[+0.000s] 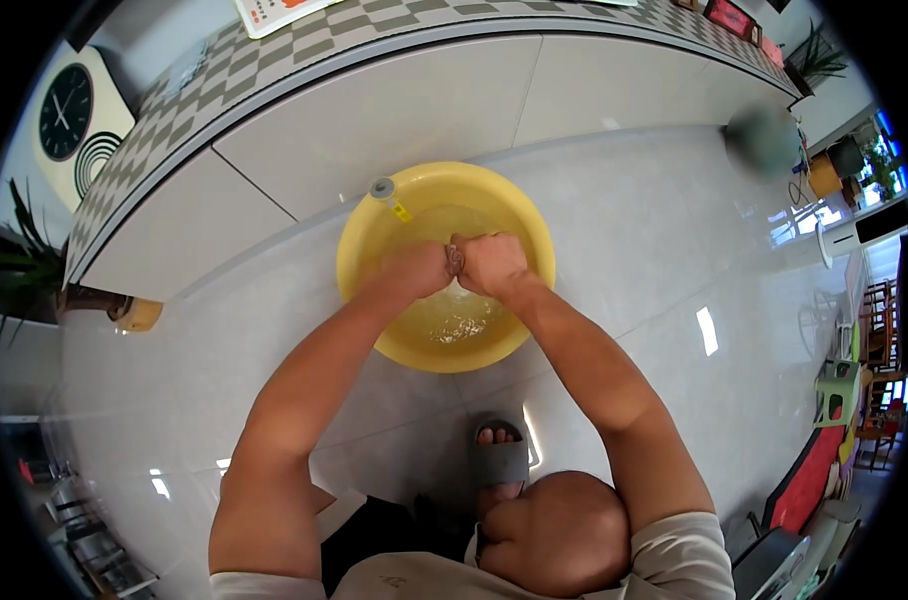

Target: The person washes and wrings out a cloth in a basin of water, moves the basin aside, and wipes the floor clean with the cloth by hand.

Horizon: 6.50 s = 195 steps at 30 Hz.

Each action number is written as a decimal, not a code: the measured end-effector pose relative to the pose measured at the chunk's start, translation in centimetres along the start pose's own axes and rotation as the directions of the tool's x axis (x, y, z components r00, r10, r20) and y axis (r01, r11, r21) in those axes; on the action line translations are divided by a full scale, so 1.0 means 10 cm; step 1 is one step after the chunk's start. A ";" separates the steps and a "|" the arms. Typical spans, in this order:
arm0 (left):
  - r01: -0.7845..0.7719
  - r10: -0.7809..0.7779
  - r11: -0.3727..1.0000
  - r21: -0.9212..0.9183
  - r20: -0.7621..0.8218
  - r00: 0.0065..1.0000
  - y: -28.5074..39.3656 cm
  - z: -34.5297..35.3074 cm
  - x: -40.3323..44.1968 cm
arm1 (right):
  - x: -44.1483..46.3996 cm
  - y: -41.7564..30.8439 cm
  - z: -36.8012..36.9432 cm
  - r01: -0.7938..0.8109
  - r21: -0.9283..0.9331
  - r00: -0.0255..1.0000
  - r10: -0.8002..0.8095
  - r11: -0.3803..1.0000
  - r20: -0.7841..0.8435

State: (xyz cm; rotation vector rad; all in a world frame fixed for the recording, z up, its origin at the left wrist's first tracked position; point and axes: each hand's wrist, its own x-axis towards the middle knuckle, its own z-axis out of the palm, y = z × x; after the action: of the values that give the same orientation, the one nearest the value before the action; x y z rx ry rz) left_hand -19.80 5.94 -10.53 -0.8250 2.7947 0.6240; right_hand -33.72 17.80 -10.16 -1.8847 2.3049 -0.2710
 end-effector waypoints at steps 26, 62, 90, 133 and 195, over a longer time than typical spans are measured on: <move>0.352 -0.428 0.889 -0.293 -0.256 0.867 -0.57 0.05 -0.03 | 0.04 0.33 -0.31 -0.574 0.248 0.807 0.489 0.781 0.331; 0.131 -0.275 0.080 -0.988 0.104 0.956 -0.04 0.07 -0.07 | -0.03 0.13 -0.16 -0.289 0.550 0.954 0.286 0.784 0.092; 0.020 -0.776 0.360 -0.933 -0.287 0.562 -1.68 -1.57 -3.09 | 1.45 -3.04 -0.17 0.266 0.921 0.963 -0.114 0.286 -0.243; 0.678 -0.632 0.717 -0.165 -0.565 0.531 -3.12 1.66 -3.92 | -0.05 -3.23 2.38 -0.465 0.047 0.876 0.467 0.884 -0.120; 0.435 -0.837 0.536 -0.724 -0.523 0.162 -2.46 2.74 -6.96 | -1.43 -6.42 3.34 0.354 -0.042 0.935 -0.355 0.934 -0.003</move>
State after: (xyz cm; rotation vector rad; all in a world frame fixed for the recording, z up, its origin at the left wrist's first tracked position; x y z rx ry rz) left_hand 52.81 32.70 -25.15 -3.0053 2.3236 0.7504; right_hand 37.99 17.95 -27.55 -2.3198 1.9740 -0.2764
